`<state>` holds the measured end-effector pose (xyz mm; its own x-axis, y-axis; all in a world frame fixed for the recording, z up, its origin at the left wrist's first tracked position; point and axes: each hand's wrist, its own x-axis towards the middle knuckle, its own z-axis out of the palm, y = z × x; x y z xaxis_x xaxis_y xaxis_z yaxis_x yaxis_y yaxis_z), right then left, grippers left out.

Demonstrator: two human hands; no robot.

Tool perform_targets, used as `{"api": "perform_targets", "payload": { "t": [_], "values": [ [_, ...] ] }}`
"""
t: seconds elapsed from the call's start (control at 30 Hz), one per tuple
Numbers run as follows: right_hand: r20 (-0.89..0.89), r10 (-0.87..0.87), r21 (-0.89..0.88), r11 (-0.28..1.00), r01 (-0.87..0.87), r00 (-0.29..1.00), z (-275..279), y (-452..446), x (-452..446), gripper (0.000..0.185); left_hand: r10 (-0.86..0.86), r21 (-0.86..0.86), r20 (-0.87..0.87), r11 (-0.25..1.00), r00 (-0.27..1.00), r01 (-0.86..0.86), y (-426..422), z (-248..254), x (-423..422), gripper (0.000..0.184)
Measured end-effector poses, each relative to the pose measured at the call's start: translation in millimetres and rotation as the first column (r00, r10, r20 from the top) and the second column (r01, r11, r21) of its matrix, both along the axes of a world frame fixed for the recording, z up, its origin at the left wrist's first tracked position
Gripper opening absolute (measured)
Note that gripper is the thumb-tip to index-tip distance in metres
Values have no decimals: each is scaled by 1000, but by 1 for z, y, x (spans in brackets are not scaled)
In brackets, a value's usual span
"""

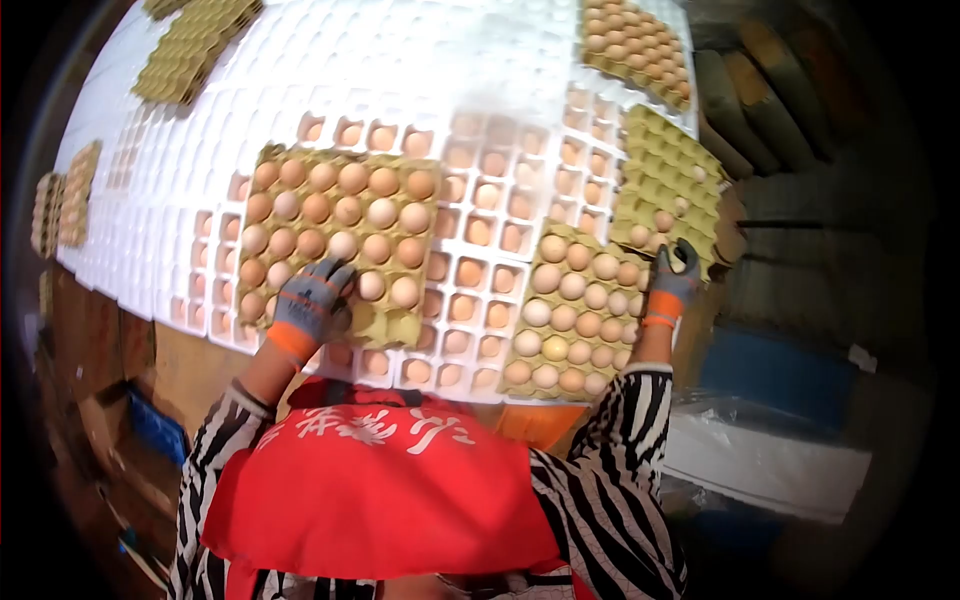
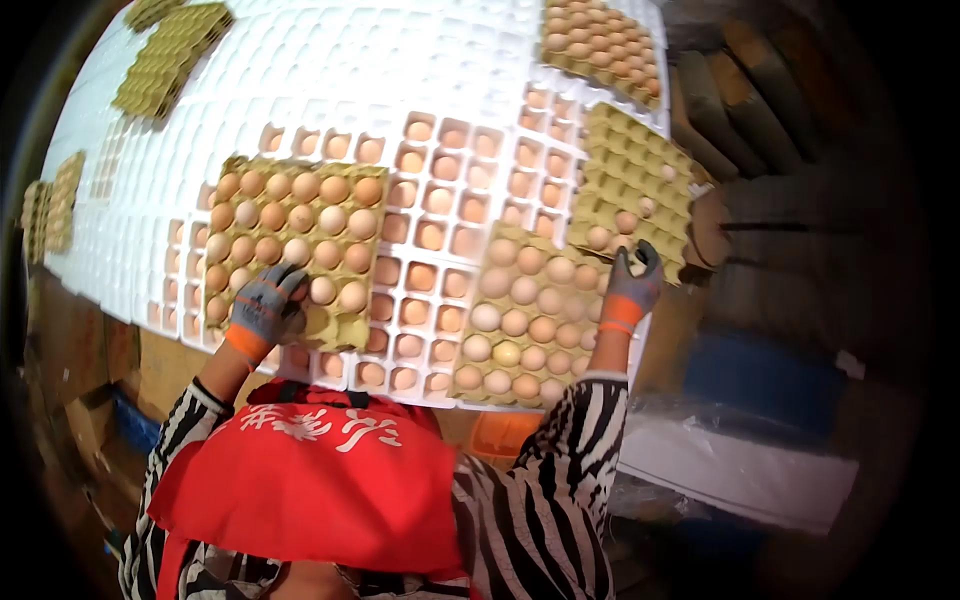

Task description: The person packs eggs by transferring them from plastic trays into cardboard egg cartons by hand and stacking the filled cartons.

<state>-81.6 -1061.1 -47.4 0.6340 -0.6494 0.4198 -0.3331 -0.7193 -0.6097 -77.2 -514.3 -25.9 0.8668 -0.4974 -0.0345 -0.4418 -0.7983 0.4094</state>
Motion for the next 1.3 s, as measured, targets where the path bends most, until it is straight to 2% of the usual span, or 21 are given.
{"api": "perform_targets", "payload": {
  "t": [0.07, 0.1, 0.2, 0.23, 0.3, 0.37, 0.43, 0.5, 0.57, 0.6, 0.67, 0.8, 0.87, 0.97, 1.03, 1.07, 1.1, 1.13, 1.17, 1.23, 1.3],
  "values": [
    [134, 129, 166, 975, -150, 983, 11, 45, -2, 23, 17, 18, -45, 1000, 999, -16, 5, -5, 0, 40],
    [40, 151, 553, 820, -148, 988, 33, 79, -5, 21, 30, -23, -48, 999, 998, -31, 7, -1, 1, 39],
    [46, 535, 512, 713, -480, 844, 18, 176, -24, 29, 190, -374, -202, 892, 961, -254, 19, 7, 2, 43],
    [43, 636, 484, 661, -573, 771, 18, 206, -32, 32, 165, -478, -465, 780, 870, -404, 28, 12, 4, 47],
    [25, 804, 416, 532, -737, 594, 21, 256, -42, 37, -76, -488, -859, 421, 506, -765, 47, 36, 11, 50],
    [-178, 839, 237, 544, -805, 515, 55, 296, -38, 39, -252, -645, -763, 251, 595, -722, 60, 24, 6, 46],
    [-341, 802, 190, 569, -800, 490, 37, 313, -38, 45, -229, -709, -702, 307, 674, -634, 59, 20, 4, 45],
    [-441, 762, 170, 590, -790, 474, 19, 319, -38, 50, -150, -512, -854, 402, 497, -759, 47, 31, 9, 45],
    [-272, 799, 321, 600, -732, 536, 16, 312, -41, 52, 36, -516, -309, 833, 951, -199, 30, 17, 13, 43],
    [-123, 800, 500, 561, -660, 587, 14, 306, -44, 53, 150, -342, -199, 915, 968, -213, 19, 20, 3, 43],
    [77, 695, 858, 319, -403, 715, 29, 297, -45, 56, 62, -84, -62, 994, 996, -67, 0, 19, -2, 47],
    [-174, 777, 447, 610, -654, 605, 46, 301, -15, 61, 22, 399, 84, 916, 996, -54, -35, -10, -6, 42],
    [-407, 715, 159, 668, -727, 568, 48, 317, -3, 64, 11, 295, 1, 955, 1000, -10, -30, 4, 0, 39],
    [-701, 487, -45, 699, -714, 521, 23, 335, 4, 66, 44, 92, -46, 995, 998, -40, -14, 5, 2, 41],
    [-546, 626, 71, 696, -714, 556, 16, 323, 6, 55, 115, -161, -55, 979, 992, -122, -2, 21, 5, 40],
    [-394, 721, 212, 675, -707, 570, 10, 311, 9, 51, 127, -315, -223, 929, 966, -195, 7, 21, 14, 39],
    [-227, 783, 349, 621, -702, 579, 6, 302, 10, 49, 118, -416, -579, 809, 807, -416, 13, 23, 23, 35],
    [23, 687, 909, 289, -301, 726, 6, 298, 12, 38, 3, -448, -799, 665, 602, -598, 21, 35, 33, 39],
    [200, 609, 966, 9, -259, 768, 27, 288, 20, 38, -132, -516, -826, 570, 548, -640, 26, 37, 41, 43],
    [342, 447, 932, -273, -238, 826, 42, 278, 27, 39, -406, -556, -817, 365, 410, -747, 36, 41, 56, 52],
    [614, 390, 765, -507, -396, 686, 23, 261, 42, 37, -447, -793, -608, 380, 657, -476, 30, 53, 69, 61]
  ]
}}
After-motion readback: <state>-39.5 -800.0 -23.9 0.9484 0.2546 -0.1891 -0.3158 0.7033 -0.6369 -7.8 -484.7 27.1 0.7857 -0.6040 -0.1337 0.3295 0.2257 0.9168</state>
